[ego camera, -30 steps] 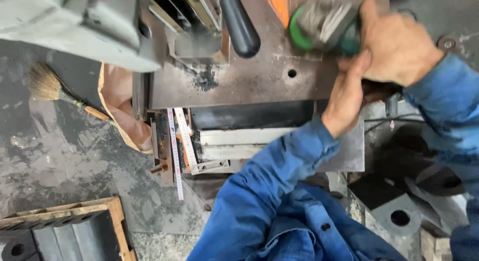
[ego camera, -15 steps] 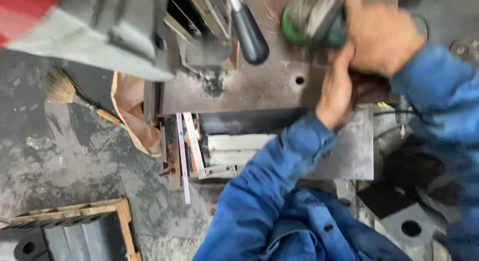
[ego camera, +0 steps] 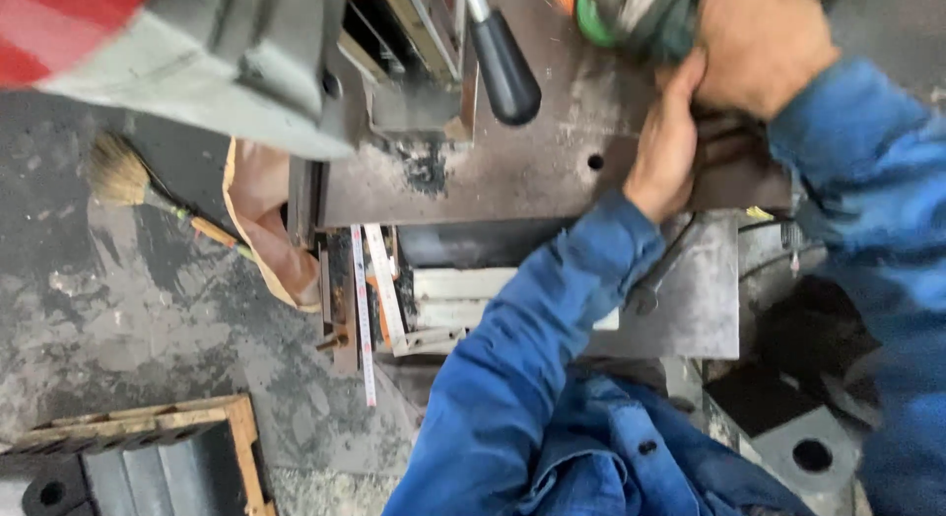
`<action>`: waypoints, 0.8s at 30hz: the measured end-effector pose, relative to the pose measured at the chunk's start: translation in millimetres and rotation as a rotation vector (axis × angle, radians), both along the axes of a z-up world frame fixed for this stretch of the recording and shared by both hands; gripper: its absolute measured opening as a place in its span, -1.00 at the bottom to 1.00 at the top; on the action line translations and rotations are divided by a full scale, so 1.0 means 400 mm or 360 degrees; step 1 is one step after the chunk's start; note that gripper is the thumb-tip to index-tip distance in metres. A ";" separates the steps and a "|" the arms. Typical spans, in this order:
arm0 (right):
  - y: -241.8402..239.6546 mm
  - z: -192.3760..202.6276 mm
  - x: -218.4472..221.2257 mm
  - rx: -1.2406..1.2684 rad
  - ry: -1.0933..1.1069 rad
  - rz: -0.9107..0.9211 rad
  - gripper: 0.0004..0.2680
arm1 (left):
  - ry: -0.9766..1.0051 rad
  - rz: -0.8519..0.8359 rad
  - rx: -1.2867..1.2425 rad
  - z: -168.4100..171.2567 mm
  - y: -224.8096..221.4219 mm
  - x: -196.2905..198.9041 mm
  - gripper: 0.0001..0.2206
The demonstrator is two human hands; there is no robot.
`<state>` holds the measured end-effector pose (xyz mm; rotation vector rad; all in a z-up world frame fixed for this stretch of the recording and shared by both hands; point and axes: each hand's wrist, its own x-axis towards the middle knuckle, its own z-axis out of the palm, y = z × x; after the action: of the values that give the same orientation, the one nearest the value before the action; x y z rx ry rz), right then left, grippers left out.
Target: The recorder uses an angle grinder to smooth and shape metal parts, then uses a magnetic drill press to drill holes.
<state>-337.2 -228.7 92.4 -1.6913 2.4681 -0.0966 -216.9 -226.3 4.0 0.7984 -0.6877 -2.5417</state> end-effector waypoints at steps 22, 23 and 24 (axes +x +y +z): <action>-0.016 -0.029 0.005 0.0064 -0.0185 0.0028 -0.31 | 0.0058 0.0167 -0.0018 -0.034 -0.023 -0.013 -0.48; -0.022 -0.028 0.001 -0.0152 -0.0052 0.0081 -0.40 | 0.0055 0.0191 -0.0136 -0.047 -0.018 -0.010 -0.47; -0.029 -0.023 -0.005 -0.0369 0.0080 0.0133 -0.49 | 0.0051 0.0216 -0.0253 -0.055 -0.015 -0.007 -0.46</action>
<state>-339.3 -240.3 83.1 -1.9070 2.5007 -0.3473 -219.9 -232.3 -18.2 0.7230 -0.7863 -2.3403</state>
